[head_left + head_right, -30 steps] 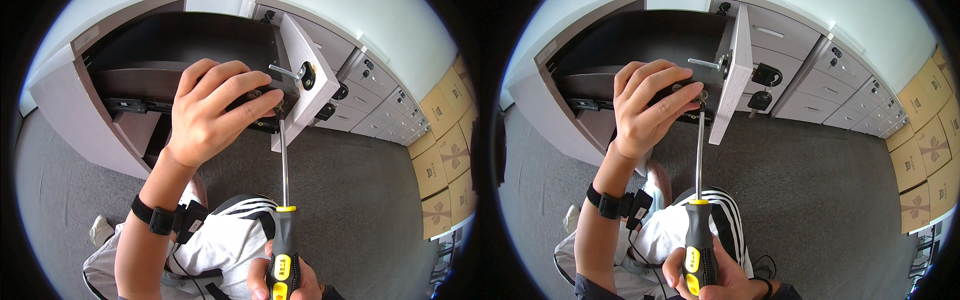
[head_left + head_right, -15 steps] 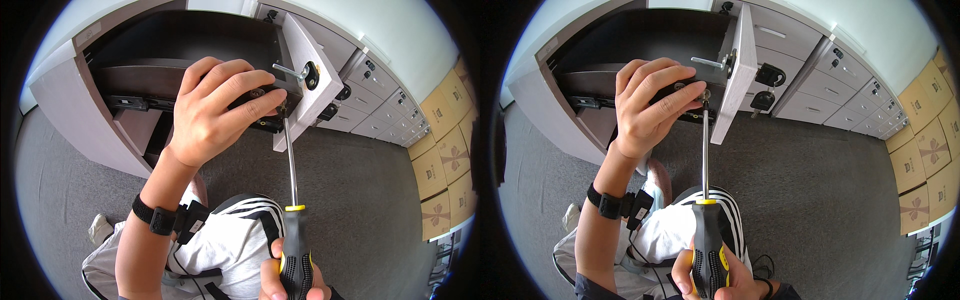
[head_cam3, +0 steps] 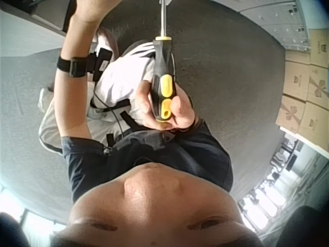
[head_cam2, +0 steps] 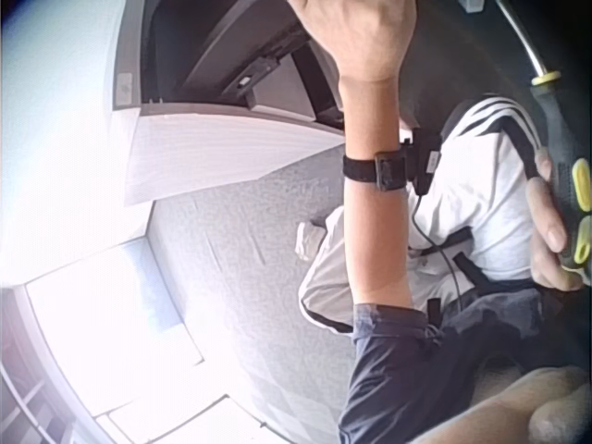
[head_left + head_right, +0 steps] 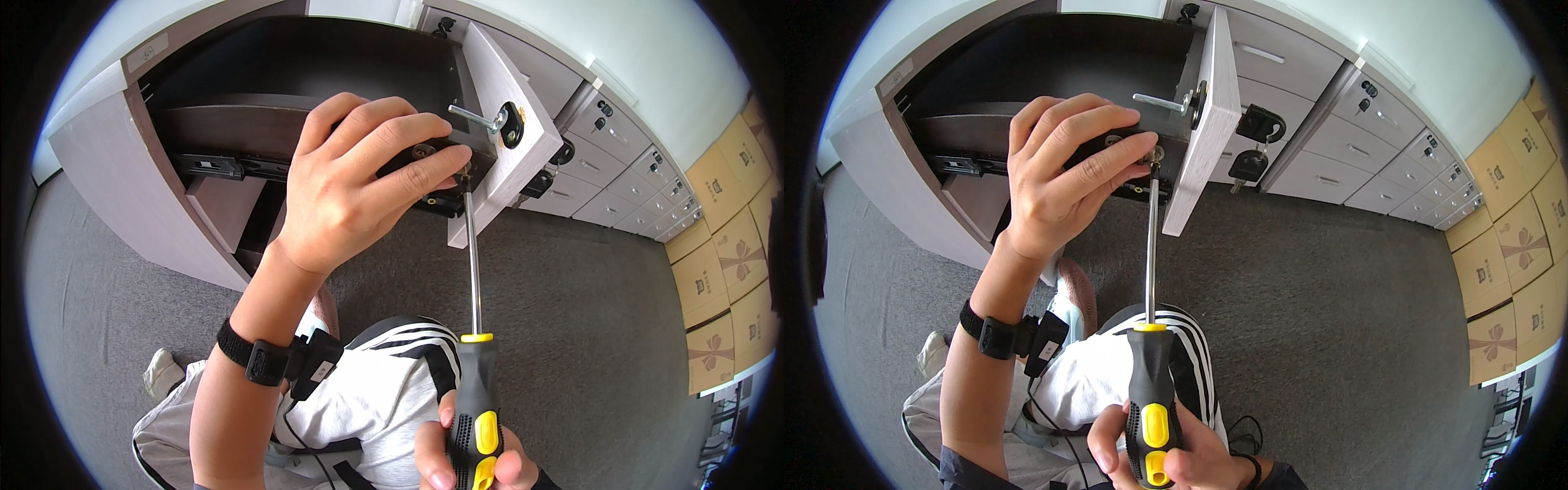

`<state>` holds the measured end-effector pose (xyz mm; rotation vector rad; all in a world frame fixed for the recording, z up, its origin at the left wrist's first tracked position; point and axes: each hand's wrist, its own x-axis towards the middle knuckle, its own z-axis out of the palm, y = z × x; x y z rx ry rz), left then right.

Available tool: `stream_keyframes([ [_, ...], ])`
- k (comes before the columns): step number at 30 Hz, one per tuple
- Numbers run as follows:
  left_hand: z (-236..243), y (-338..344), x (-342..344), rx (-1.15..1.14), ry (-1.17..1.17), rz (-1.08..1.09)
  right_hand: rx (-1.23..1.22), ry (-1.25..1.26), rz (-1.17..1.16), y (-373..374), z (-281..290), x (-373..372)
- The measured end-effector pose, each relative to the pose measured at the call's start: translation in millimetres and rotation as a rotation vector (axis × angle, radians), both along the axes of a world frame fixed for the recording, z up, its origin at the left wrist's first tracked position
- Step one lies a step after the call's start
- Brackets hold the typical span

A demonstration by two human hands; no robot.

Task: Fixing a bracket and lock mechanism on a desk drawer using a screwdriver.

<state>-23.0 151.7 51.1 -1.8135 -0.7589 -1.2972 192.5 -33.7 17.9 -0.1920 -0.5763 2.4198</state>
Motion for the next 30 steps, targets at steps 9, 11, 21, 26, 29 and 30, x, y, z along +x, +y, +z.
stream_keyframes([
  [9, 0.2, 2.6, 2.9, 0.027, -0.013, -0.009, -0.027, 0.147, -0.060, 5.9, -6.8, -21.8],
  [11, 0.6, 2.1, 1.3, 0.024, -0.009, -0.002, 0.121, -0.063, -0.384, -5.1, 2.1, -34.4],
  [21, 5.9, -1.1, 2.7, 0.011, -0.042, -0.040, -0.007, 0.142, -0.011, 9.3, 16.8, -8.2],
  [26, 3.4, -0.4, 2.5, -0.015, -0.077, -0.080, 0.060, 0.281, -0.111, 7.3, -2.5, -18.2],
  [29, 3.8, -1.4, 1.1, -0.032, -0.077, -0.082, 0.020, 0.151, -0.081, 8.7, 11.1, -14.2],
  [30, 3.9, -1.4, 0.3, -0.015, -0.063, -0.071, 0.007, 0.108, -0.070, 8.9, 15.0, -13.2],
])
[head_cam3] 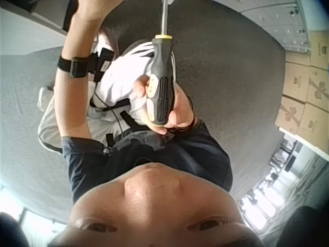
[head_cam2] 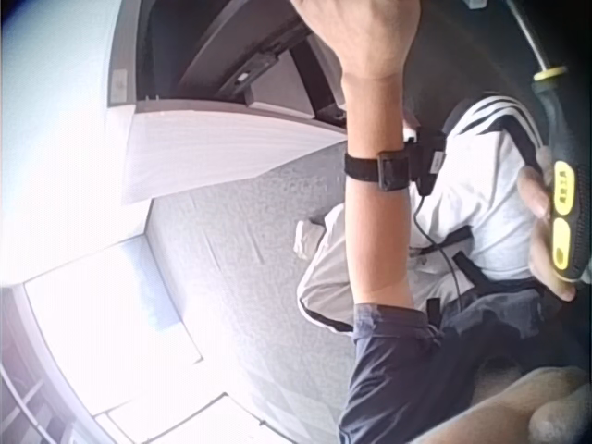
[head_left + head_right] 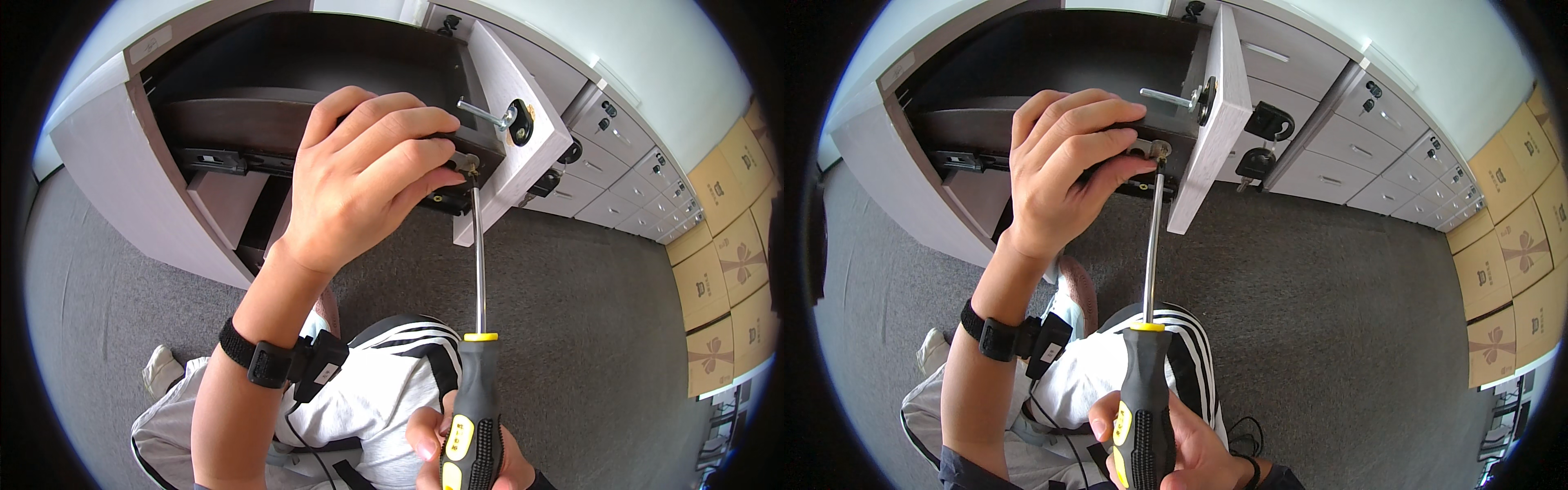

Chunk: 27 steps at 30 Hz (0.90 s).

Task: Fixing a bracket and lock mechanism on a desk drawer using a screwdriver.

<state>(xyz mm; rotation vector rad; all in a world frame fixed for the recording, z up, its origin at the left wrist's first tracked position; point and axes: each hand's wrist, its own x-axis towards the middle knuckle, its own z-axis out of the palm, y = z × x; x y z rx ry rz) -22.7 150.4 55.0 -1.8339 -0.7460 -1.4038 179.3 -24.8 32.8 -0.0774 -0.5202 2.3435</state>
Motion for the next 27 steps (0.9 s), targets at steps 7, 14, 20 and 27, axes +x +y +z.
stream_keyframes([
  [7, 0.0, 2.7, -1.3, 0.026, 0.016, -0.016, -0.005, 0.108, -0.018, -4.2, -18.2, 1.2],
  [14, -0.2, 1.5, -2.9, 0.025, 0.019, -0.013, 0.040, 0.136, 0.015, -0.4, -11.6, -1.3],
  [20, 3.5, -2.9, 1.1, -0.039, -0.024, -0.041, -0.016, 0.176, 0.013, -3.2, -30.4, 3.2],
  [27, 3.0, -3.8, -2.7, -0.062, -0.020, -0.050, -0.050, 0.086, 0.008, -4.9, -13.2, 6.9],
])
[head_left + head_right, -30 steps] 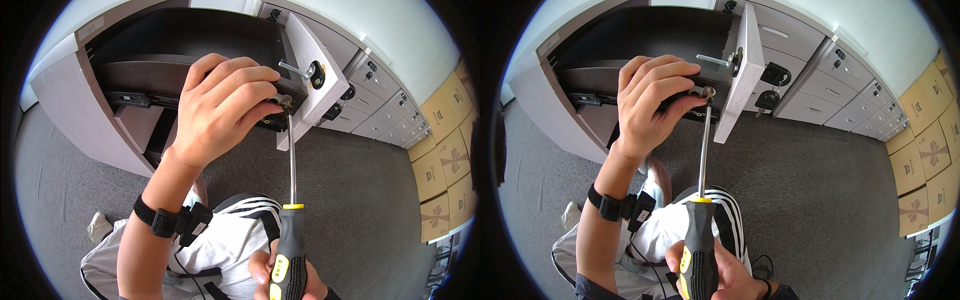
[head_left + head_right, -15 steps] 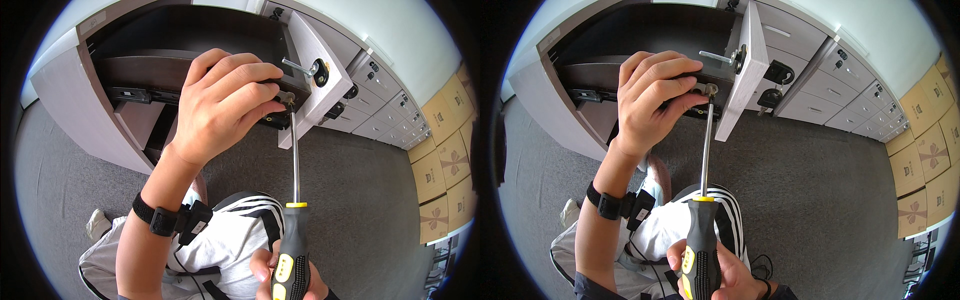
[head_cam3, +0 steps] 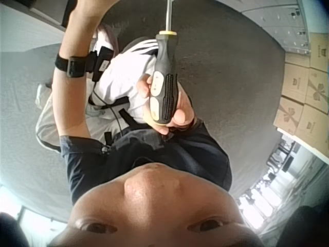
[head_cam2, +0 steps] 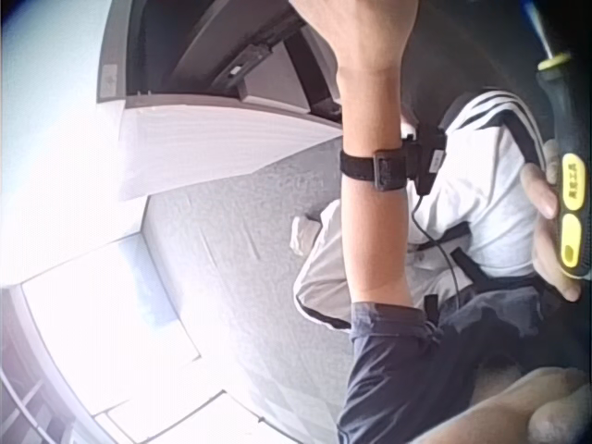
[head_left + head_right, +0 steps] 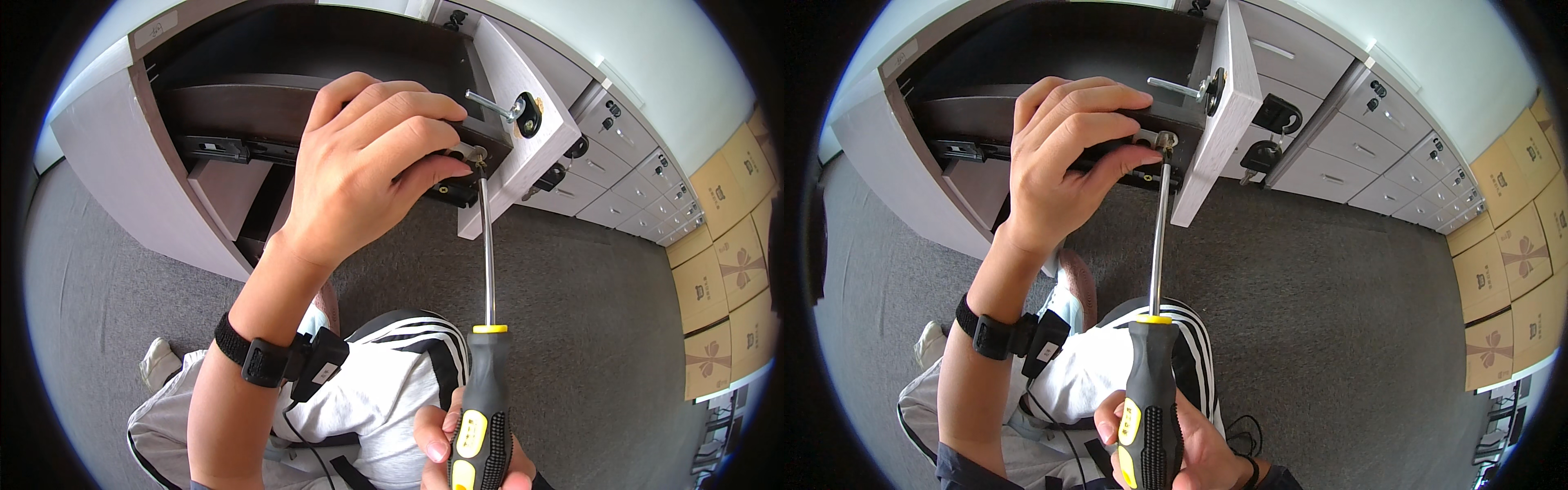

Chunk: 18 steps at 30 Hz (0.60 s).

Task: Fixing a bracket and lock mechanism on a desk drawer using a screwdriver.

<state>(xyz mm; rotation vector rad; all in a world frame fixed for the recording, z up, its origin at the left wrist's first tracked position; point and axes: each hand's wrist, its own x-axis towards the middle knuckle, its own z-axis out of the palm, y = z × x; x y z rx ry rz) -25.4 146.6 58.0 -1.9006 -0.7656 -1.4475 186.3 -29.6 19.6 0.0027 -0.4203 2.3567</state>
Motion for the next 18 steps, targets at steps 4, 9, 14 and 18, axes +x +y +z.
stream_keyframes([
  [4, -0.8, 1.8, 0.9, 0.015, 0.006, -0.007, 0.084, 0.099, -0.011, 0.5, -15.8, -2.9],
  [9, -0.7, 1.9, 1.3, 0.012, 0.004, -0.003, -0.018, 0.039, -0.009, -2.8, -11.1, -1.2],
  [14, -0.7, 1.4, 0.6, 0.007, -0.004, -0.006, 0.025, 0.080, 0.005, -0.7, -16.1, -2.0],
  [18, 0.3, 0.6, -0.1, -0.004, 0.002, -0.008, 0.021, 0.072, 0.001, -0.9, -14.2, -1.2],
])
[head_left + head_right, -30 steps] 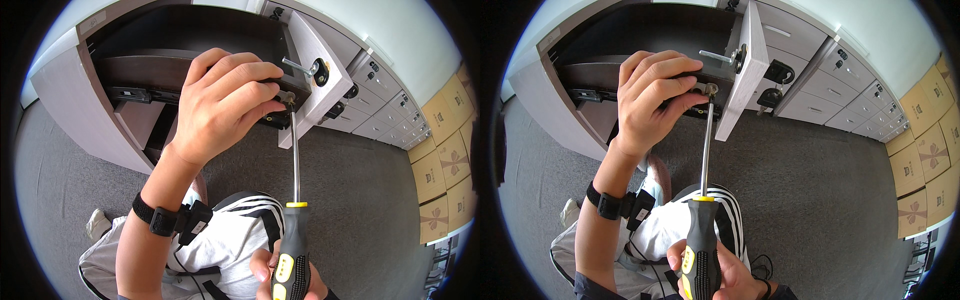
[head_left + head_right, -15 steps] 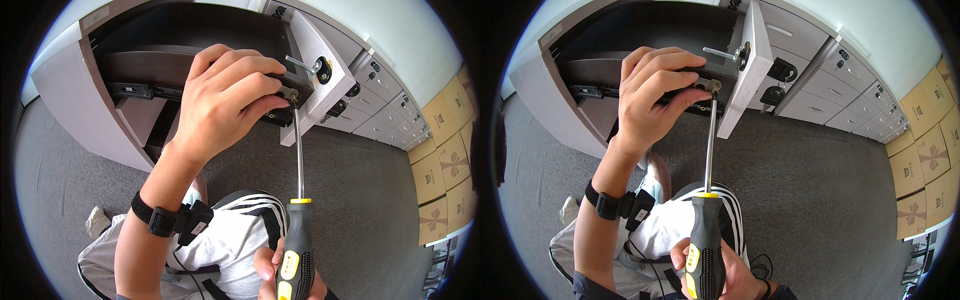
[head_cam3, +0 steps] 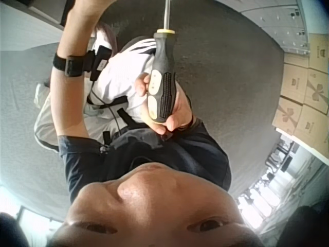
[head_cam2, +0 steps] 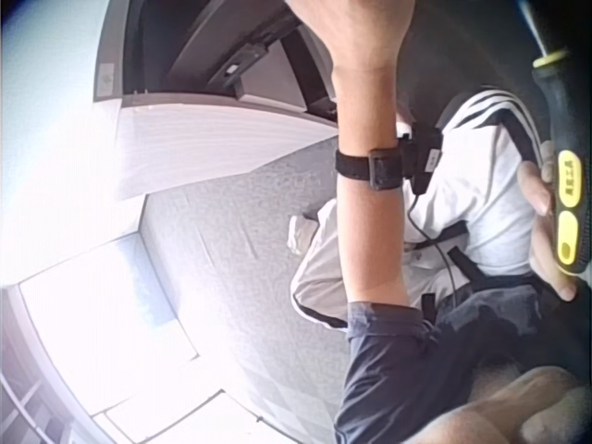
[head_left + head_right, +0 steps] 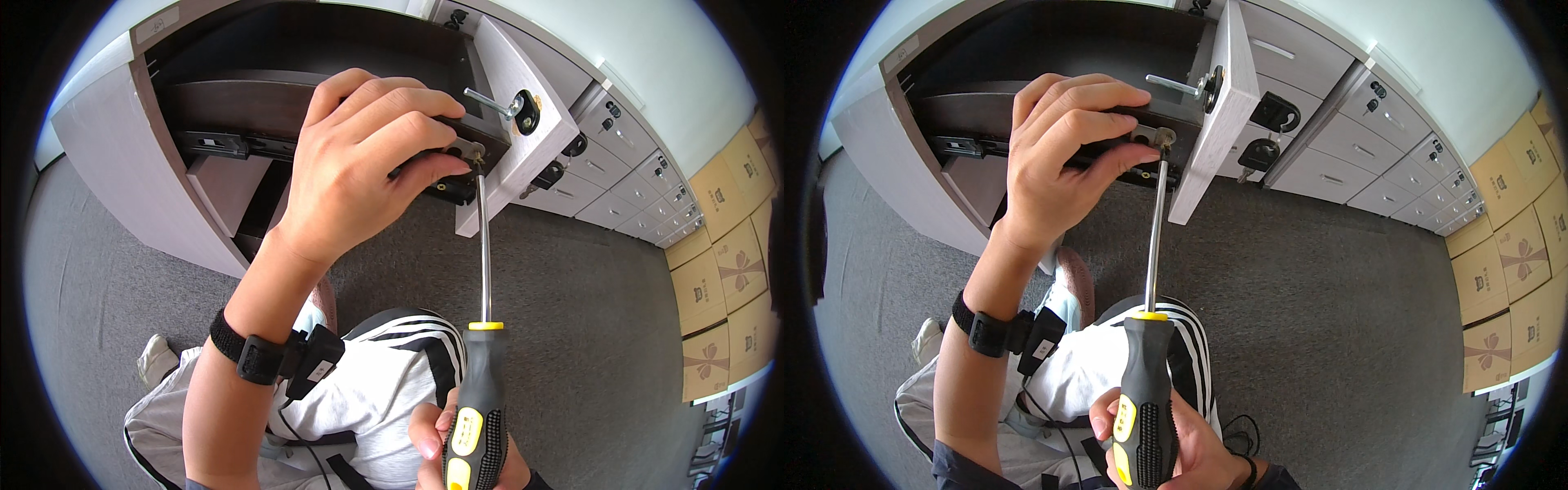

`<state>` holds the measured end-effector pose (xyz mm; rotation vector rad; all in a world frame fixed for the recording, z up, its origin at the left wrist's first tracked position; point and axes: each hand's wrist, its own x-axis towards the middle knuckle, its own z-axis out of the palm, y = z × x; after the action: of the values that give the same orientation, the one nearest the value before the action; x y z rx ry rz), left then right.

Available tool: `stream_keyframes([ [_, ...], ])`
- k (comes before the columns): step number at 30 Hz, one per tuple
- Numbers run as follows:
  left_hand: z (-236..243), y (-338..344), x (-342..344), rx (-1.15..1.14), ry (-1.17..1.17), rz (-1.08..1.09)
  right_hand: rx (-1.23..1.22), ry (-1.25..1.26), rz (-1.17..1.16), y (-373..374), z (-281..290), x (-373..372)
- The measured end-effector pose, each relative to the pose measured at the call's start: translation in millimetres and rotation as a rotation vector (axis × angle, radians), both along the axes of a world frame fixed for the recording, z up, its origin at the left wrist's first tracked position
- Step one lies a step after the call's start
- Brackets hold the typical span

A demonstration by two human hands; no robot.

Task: Fixing a bracket and lock mechanism on a desk drawer using a screwdriver.

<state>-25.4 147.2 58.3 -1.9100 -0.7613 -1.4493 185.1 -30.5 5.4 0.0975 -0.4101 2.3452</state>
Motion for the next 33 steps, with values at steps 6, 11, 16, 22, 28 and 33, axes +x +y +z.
stream_keyframes([
  [6, 0.0, -1.4, 1.1, -0.011, 0.000, 0.012, 0.011, -0.005, 0.003, 0.4, -0.6, 1.0],
  [11, -0.6, -1.8, 0.4, -0.025, 0.000, 0.014, 0.013, -0.001, 0.008, 1.1, -1.6, 1.9],
  [16, 0.2, -1.6, 0.6, -0.016, 0.005, 0.009, 0.035, 0.000, 0.001, 1.1, -4.0, 2.1],
  [22, 1.1, -0.7, 1.7, -0.018, 0.001, 0.011, -0.081, -0.216, 0.038, 0.9, 17.6, 4.0],
  [28, -1.6, -1.4, 0.9, -0.016, 0.000, 0.032, 0.013, -0.171, 0.075, 5.9, 13.1, 1.1],
  [33, 0.3, -0.2, 3.1, -0.007, -0.003, 0.016, -0.011, -0.186, -0.050, -5.8, 22.3, -0.4],
])
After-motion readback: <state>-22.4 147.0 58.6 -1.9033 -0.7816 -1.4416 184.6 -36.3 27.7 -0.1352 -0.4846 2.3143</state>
